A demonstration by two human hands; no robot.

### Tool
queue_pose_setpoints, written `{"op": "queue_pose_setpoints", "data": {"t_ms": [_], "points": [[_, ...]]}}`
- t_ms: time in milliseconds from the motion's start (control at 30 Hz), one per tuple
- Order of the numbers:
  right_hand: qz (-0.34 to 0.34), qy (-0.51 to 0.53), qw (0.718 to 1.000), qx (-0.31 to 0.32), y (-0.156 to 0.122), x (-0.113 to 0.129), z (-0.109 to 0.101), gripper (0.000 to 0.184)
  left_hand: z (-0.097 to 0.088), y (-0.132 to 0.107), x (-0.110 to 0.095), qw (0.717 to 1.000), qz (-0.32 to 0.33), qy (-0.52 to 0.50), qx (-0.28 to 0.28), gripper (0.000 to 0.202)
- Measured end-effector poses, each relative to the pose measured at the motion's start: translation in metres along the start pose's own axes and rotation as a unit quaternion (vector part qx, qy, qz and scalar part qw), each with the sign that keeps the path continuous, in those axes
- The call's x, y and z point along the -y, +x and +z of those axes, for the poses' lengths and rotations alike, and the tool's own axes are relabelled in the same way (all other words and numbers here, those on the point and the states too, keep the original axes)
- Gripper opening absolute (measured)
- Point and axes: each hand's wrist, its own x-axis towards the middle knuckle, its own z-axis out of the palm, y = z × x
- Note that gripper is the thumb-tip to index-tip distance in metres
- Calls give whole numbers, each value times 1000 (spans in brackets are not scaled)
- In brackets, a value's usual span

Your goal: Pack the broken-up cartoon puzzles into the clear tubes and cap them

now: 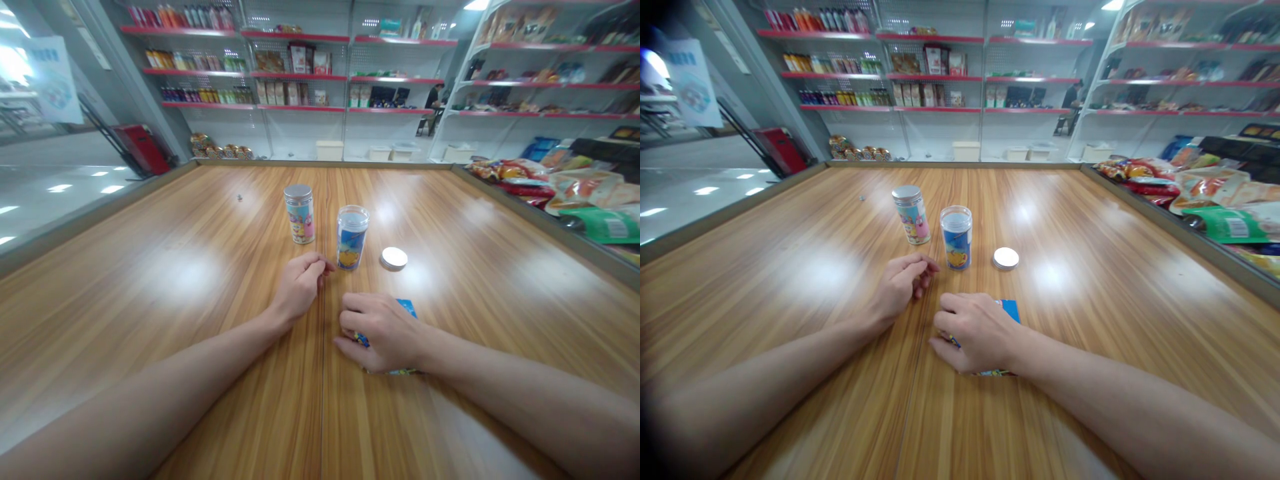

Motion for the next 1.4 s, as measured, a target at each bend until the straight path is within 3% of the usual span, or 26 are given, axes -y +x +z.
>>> {"op": "queue_pose_setpoints", "data": {"t_ms": [267, 400, 500, 600, 800, 900, 1067, 1267, 1400], "points": [[-32, -2, 999, -27, 2, -2, 6, 26, 15, -2, 2, 992, -36, -99, -74, 18], [-44, -5, 997, -66, 15, -2, 15, 31, 23, -3, 5, 983, -21, -169, -73, 19], [-49, 7, 994, -99, 27, -1, 21, 32, 21, 0, 4, 959, -34, -281, -32, 22], [-53, 38, 989, -136, 33, -2, 20, 34, 18, 1, 0, 915, -92, -391, 38, 27], [0, 93, 946, -310, 32, 3, -8, 35, 22, -16, -19, 873, -177, -429, 148, 44], [1, 132, 927, -352, 34, 11, -18, 34, 26, -25, -27, 854, -208, -437, 192, 50], [30, 116, 941, -317, 38, 10, -16, 36, 28, -28, -27, 834, -247, -420, 258, 55], [35, 68, 976, -204, 43, -6, -4, 29, 25, -18, -19, 833, -255, -450, 200, 30], [61, 53, 982, -172, 46, 1, -27, 27, 22, -13, -17, 804, -281, -484, 201, 26]]}}
